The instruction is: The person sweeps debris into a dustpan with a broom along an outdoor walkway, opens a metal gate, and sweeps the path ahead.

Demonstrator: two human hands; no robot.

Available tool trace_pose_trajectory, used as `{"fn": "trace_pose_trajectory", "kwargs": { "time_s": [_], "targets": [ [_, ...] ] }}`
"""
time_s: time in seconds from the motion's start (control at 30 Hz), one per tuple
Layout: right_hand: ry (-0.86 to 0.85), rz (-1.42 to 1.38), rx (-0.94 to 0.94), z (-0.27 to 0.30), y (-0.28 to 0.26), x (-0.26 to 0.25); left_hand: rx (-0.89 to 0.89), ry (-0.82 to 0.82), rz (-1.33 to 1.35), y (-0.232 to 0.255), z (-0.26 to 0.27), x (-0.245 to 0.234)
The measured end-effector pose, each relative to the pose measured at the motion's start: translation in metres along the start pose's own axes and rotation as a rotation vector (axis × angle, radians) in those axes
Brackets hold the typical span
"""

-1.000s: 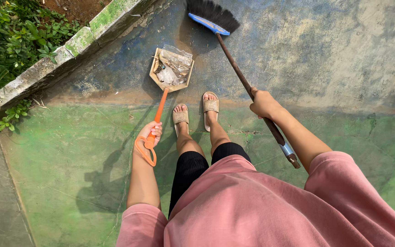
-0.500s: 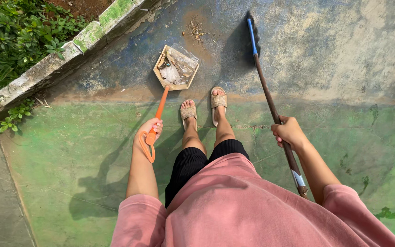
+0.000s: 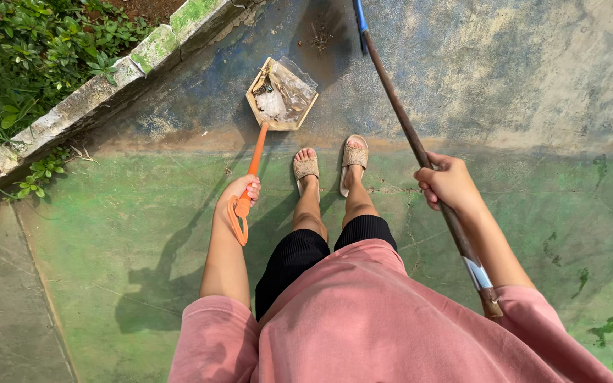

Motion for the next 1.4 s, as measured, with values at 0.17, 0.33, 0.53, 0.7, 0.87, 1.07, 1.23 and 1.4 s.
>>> {"fn": "trace_pose_trajectory", "kwargs": {
  "time_s": [0.17, 0.33, 0.53, 0.7, 0.87, 1.07, 1.23, 1.4],
  "targets": [
    [0.161, 0.558, -0.145, -0.097, -0.073, -0.047, -0.001, -0.003, -0.077, 0.012, 0.0, 0.012],
    [0.177, 0.804, -0.067, -0.19, -0.073, -0.031, -0.021, 0.002, 0.017, 0.014, -0.021, 0.02],
    [-0.056, 0.926, 0.041, -0.126, 0.003, 0.019, -0.056, -0.096, 0.155, 0.021, -0.085, 0.015],
    [-0.18, 0.883, -0.006, -0.036, 0.003, 0.011, -0.105, -0.183, 0.249, 0.028, -0.11, 0.043],
    [-0.125, 0.942, 0.062, 0.04, -0.021, -0.021, -0.009, -0.082, 0.275, 0.025, -0.097, 0.029],
    [-0.026, 1.087, -0.057, -0.011, -0.051, -0.035, -0.071, -0.124, 0.31, -0.004, -0.077, 0.004],
    [-0.03, 0.97, -0.029, -0.087, -0.026, 0.009, -0.076, -0.138, 0.386, -0.03, -0.075, -0.016],
    [-0.194, 1.044, 0.007, -0.061, 0.02, 0.05, -0.114, -0.15, 0.445, -0.031, -0.085, -0.017]
  ]
}}
Point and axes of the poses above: each hand's wrist, its own z-axis away from the middle knuckle, its own x-axis out of the palm, y = z × x, the point moved 5 cm from there along -z, towards the middle knuckle, and after that the axes turned 3 degrees about -z, right-handed, at the moved point
